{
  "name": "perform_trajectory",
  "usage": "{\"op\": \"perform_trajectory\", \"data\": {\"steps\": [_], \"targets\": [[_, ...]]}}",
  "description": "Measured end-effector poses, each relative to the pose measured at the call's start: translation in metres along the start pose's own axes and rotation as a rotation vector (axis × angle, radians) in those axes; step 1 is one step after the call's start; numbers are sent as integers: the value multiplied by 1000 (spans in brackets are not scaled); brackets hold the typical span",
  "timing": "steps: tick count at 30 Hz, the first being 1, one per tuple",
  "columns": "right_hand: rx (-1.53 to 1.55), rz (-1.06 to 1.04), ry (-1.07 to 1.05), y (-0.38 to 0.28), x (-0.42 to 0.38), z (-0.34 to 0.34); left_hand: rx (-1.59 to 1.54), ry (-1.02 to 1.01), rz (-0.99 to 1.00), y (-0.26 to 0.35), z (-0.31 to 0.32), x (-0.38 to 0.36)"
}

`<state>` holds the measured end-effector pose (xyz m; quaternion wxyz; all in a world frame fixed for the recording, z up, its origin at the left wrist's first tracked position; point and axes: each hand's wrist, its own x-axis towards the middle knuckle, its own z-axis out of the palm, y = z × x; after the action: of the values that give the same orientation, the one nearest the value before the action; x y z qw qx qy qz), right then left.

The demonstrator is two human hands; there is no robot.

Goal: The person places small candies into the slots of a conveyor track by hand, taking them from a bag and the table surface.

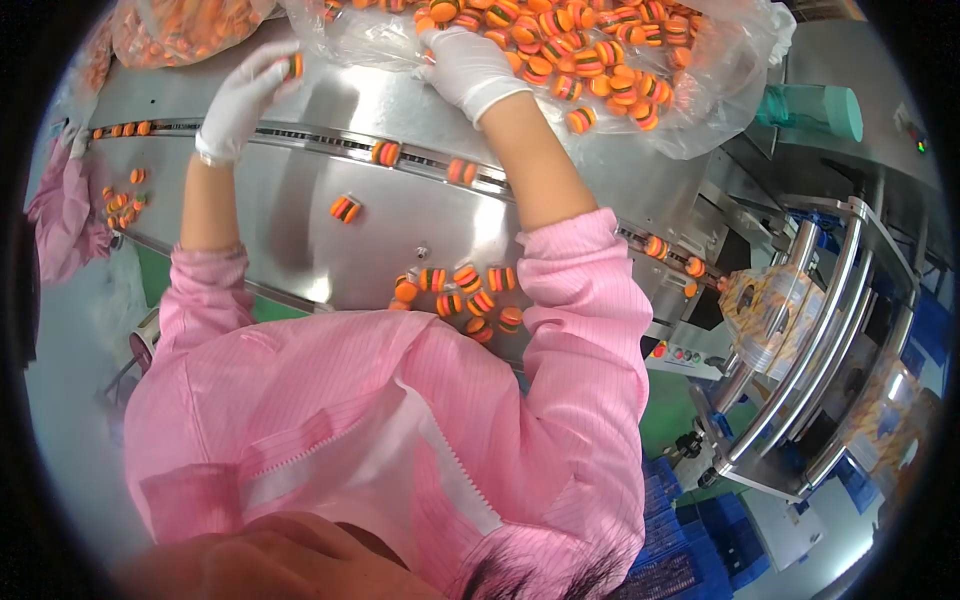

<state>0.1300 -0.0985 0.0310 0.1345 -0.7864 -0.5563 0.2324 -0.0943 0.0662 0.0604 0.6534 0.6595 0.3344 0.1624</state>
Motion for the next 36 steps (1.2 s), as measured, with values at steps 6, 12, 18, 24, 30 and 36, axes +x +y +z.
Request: {"op": "perform_trajectory", "data": {"steps": [6,12,18,24,30,36], "targets": [[218,-152,196,-11,-41,4,157,-63,-427,-63,-18,-46],[328,-104,81,-35,-80,27,1360,-116,-28,-6,13,-20],[254,118,-93,-31,-97,34,913,-79,253,-9,84,61],[89,138,407,-9,-106,26,913,90,411,0,127,58],[-346,316,493,19,-49,7,1016,155,191,-13,115,73],[-422,355,439,9,-39,15,242,66,71,-5,36,4]]}}
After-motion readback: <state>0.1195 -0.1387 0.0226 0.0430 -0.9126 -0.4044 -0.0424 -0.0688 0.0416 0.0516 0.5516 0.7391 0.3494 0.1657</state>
